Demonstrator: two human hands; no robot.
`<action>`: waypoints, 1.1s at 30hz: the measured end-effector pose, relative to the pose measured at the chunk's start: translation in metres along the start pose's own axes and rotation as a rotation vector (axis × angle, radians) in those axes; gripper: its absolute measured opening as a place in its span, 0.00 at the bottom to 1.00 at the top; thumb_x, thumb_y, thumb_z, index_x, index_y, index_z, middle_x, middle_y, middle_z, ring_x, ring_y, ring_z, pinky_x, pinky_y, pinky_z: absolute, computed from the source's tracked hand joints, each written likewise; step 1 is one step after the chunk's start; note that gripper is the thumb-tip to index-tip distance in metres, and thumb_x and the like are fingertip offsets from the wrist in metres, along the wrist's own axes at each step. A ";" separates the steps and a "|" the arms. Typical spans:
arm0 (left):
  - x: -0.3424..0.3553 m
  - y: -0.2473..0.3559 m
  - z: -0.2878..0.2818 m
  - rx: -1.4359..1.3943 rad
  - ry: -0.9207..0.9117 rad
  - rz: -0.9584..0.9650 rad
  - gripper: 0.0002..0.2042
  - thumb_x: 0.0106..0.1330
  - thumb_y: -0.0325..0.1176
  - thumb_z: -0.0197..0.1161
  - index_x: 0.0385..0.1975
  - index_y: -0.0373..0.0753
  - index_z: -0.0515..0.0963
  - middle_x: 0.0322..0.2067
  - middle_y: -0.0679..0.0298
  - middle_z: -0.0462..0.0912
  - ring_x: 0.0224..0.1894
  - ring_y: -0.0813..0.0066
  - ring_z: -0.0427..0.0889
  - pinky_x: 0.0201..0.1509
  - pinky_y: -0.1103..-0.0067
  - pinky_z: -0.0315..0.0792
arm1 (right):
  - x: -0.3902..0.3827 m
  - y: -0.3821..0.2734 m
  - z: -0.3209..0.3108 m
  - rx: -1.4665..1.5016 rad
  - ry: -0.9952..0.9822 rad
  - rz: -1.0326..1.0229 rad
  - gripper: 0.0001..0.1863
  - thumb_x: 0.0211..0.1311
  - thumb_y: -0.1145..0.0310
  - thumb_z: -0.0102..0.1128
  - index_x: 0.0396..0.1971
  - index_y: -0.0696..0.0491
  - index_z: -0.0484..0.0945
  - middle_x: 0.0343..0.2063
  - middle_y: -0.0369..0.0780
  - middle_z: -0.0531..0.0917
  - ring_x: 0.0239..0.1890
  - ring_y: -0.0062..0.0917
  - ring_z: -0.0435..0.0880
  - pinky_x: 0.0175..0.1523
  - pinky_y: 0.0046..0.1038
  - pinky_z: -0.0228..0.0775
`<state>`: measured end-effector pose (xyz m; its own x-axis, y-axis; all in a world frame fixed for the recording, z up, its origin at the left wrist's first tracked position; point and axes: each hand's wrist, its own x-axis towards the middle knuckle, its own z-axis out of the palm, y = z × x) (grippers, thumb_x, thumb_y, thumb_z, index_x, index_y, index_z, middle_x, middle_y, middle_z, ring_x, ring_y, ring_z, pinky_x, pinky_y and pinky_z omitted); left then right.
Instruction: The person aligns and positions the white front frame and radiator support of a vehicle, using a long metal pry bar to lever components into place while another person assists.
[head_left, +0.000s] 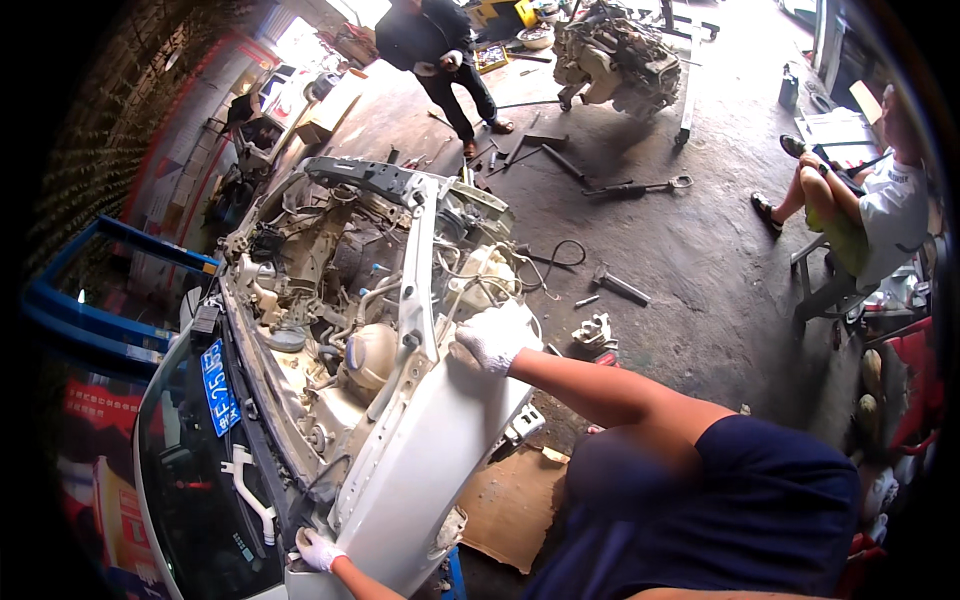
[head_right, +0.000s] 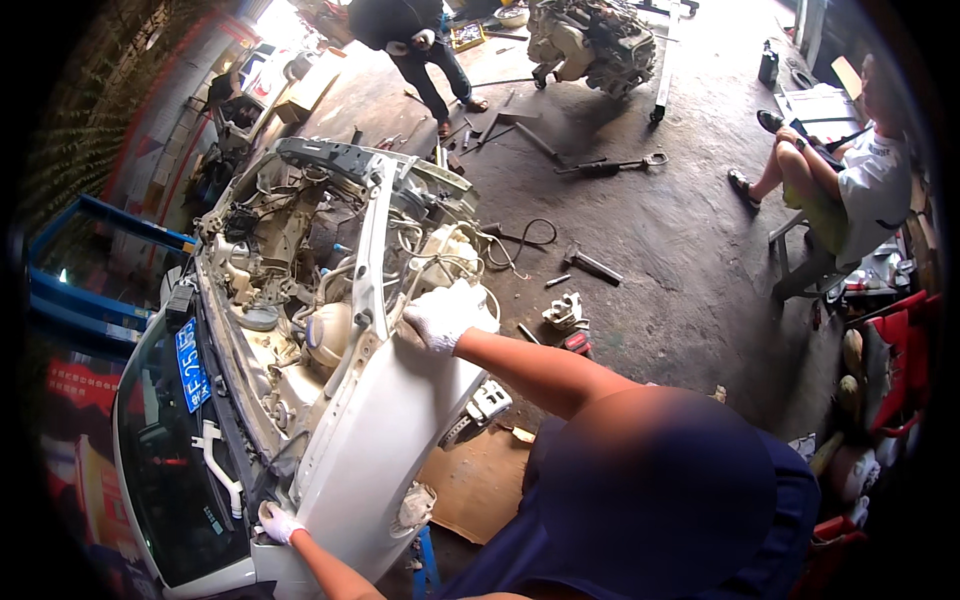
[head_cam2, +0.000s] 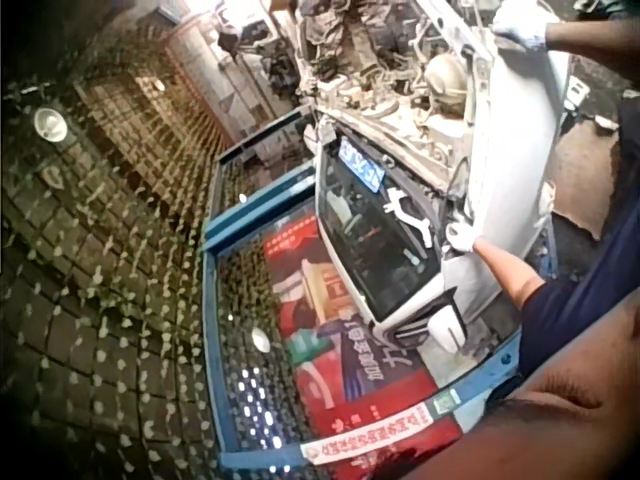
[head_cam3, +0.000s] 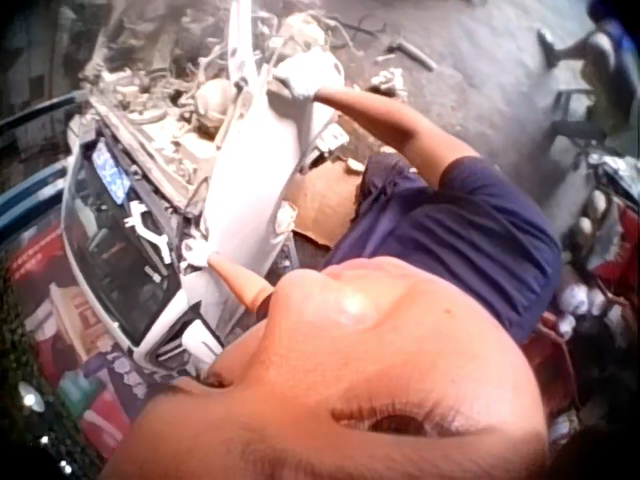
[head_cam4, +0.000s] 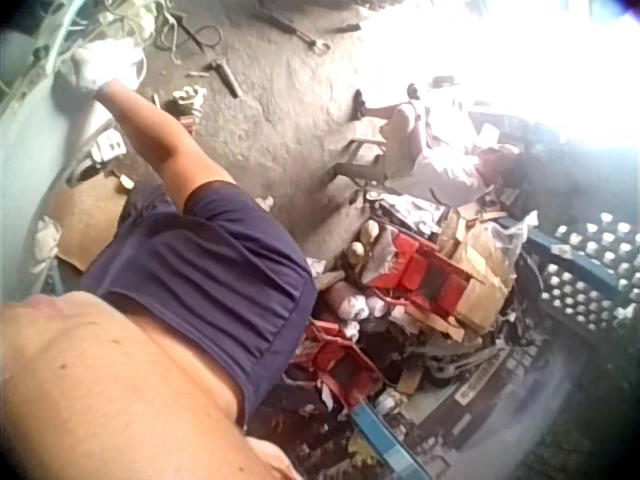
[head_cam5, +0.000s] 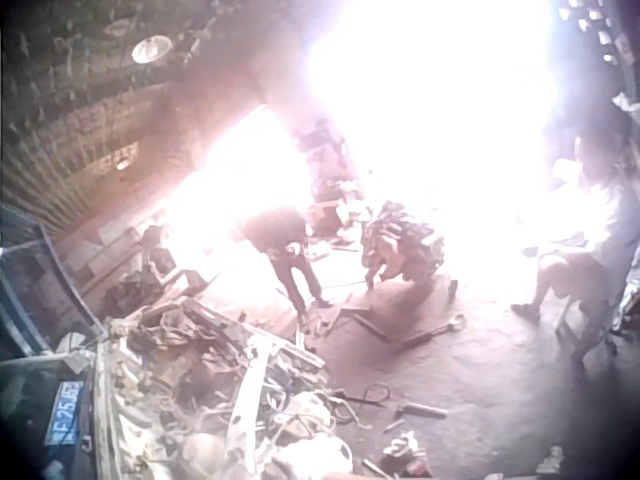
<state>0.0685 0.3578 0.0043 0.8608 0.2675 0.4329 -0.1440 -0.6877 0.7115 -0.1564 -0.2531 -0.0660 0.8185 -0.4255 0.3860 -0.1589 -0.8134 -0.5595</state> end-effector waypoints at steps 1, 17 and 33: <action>0.002 -0.004 -0.006 0.039 -0.011 0.008 0.14 0.71 0.30 0.56 0.50 0.26 0.75 0.49 0.51 0.82 0.50 0.64 0.81 0.59 0.75 0.72 | 0.002 -0.003 0.000 -0.024 -0.067 0.019 0.06 0.51 0.61 0.56 0.25 0.43 0.81 0.25 0.40 0.83 0.33 0.40 0.84 0.32 0.48 0.65; 0.013 -0.014 0.001 0.228 -0.011 0.039 0.08 0.64 0.26 0.61 0.41 0.32 0.77 0.40 0.57 0.83 0.42 0.64 0.81 0.52 0.73 0.74 | -0.008 -0.010 -0.023 -0.045 -0.036 -0.004 0.07 0.52 0.58 0.58 0.25 0.45 0.79 0.26 0.40 0.83 0.31 0.40 0.84 0.30 0.48 0.66; 0.000 0.007 -0.004 0.329 0.015 0.030 0.07 0.63 0.29 0.61 0.38 0.34 0.80 0.38 0.56 0.86 0.41 0.63 0.84 0.51 0.72 0.76 | -0.003 -0.010 -0.002 -0.072 0.011 0.028 0.08 0.53 0.61 0.55 0.27 0.44 0.83 0.27 0.41 0.85 0.34 0.40 0.85 0.34 0.49 0.66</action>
<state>0.0654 0.3554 0.0119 0.8508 0.2520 0.4612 -0.0019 -0.8760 0.4823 -0.1587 -0.2442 -0.0599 0.8072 -0.4523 0.3793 -0.2210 -0.8275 -0.5162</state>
